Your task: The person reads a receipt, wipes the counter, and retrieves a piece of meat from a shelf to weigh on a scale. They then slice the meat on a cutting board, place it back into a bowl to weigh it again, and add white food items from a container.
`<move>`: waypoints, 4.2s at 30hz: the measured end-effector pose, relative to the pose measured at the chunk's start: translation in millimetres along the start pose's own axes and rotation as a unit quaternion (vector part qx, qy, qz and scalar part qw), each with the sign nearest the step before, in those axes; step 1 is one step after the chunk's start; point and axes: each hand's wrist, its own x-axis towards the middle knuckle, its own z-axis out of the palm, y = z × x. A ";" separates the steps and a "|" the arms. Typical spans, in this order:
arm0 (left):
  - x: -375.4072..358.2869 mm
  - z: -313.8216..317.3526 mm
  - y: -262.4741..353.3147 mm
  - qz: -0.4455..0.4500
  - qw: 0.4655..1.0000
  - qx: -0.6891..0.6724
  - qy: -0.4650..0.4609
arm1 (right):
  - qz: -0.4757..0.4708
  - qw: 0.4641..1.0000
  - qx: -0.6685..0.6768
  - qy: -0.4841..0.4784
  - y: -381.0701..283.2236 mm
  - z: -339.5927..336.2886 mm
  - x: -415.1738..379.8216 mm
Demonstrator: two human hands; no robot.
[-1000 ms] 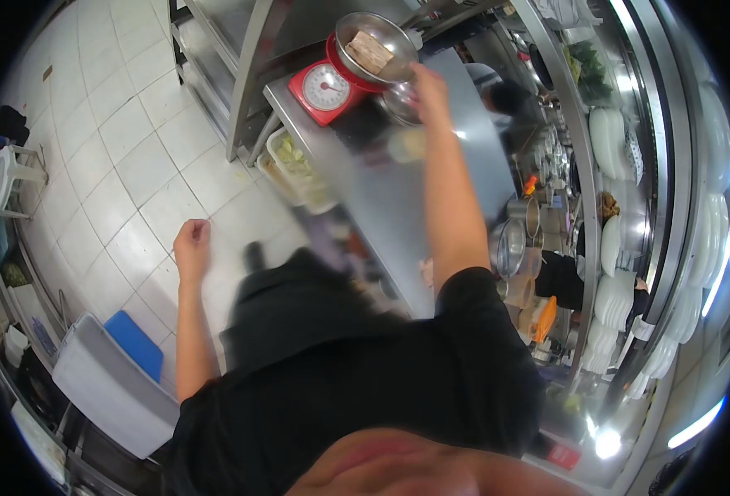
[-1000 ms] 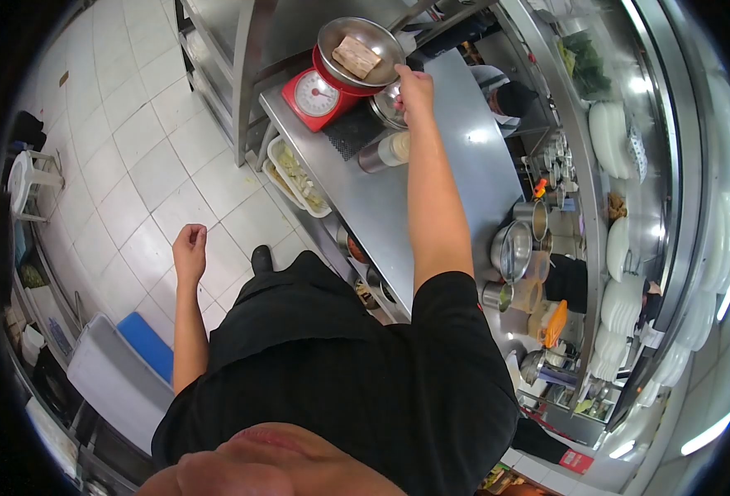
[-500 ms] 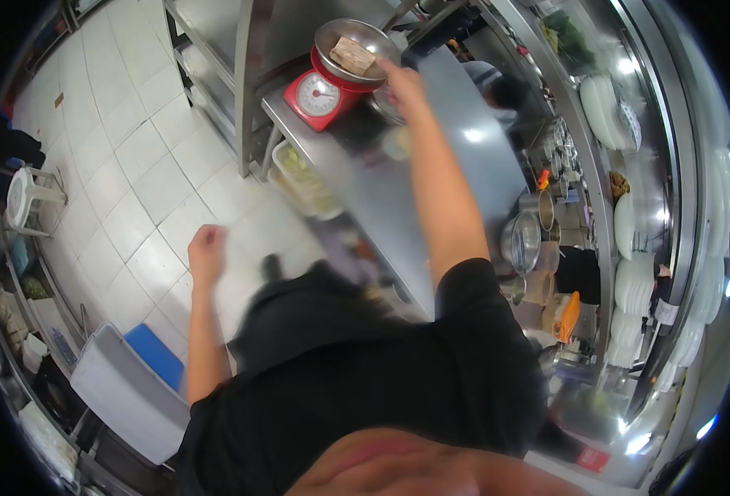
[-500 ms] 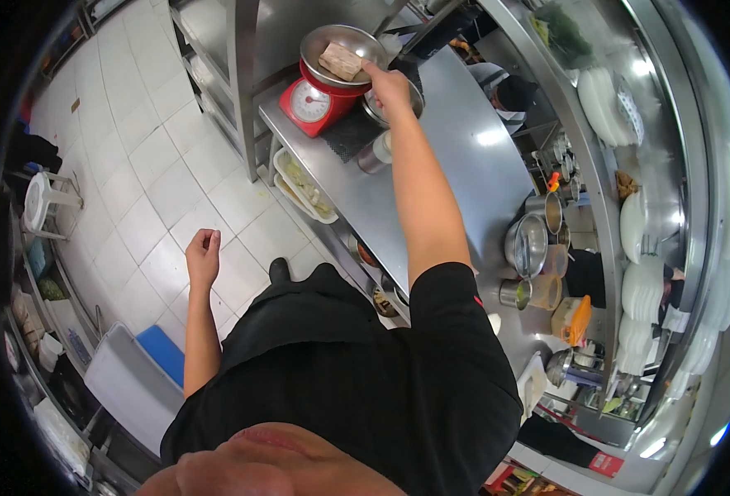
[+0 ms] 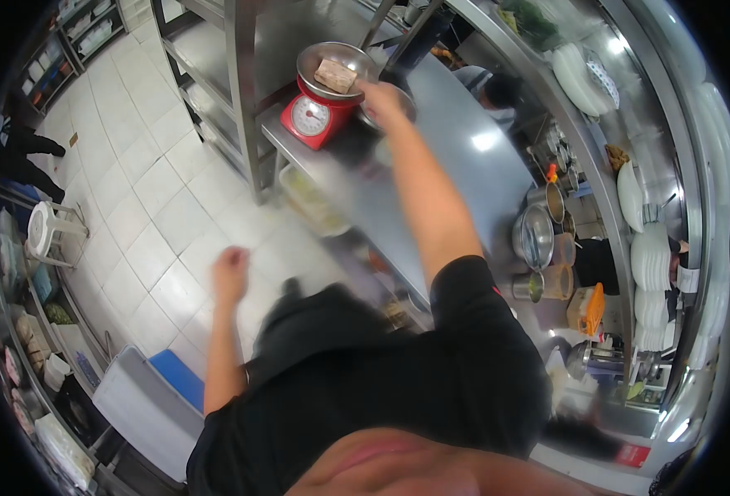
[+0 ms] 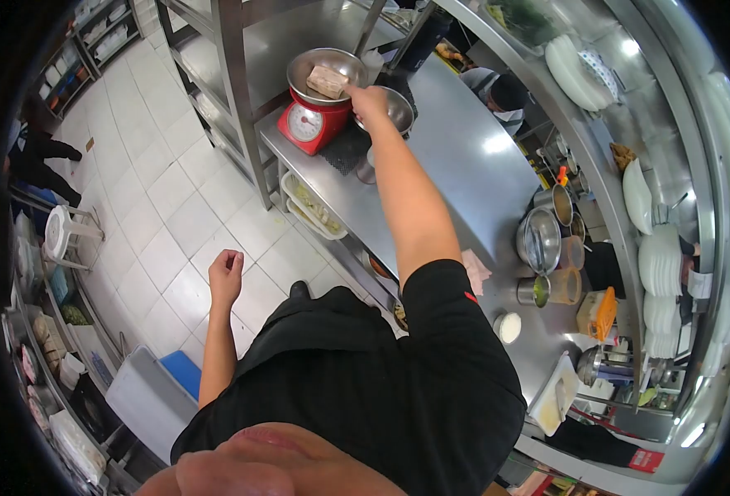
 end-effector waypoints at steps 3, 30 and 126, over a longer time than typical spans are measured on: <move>-3.0 1.4 22.8 0.073 0.997 -0.028 0.027 | -0.024 0.993 0.114 0.021 -16.0 2.6 -36.9; -474.4 424.9 233.9 0.568 0.578 0.229 -0.539 | 0.154 0.853 -0.073 0.494 357.6 -398.1 -688.7; -803.6 744.8 309.8 0.191 0.797 0.066 -0.569 | 0.287 0.936 -0.200 0.041 500.4 -897.3 -845.6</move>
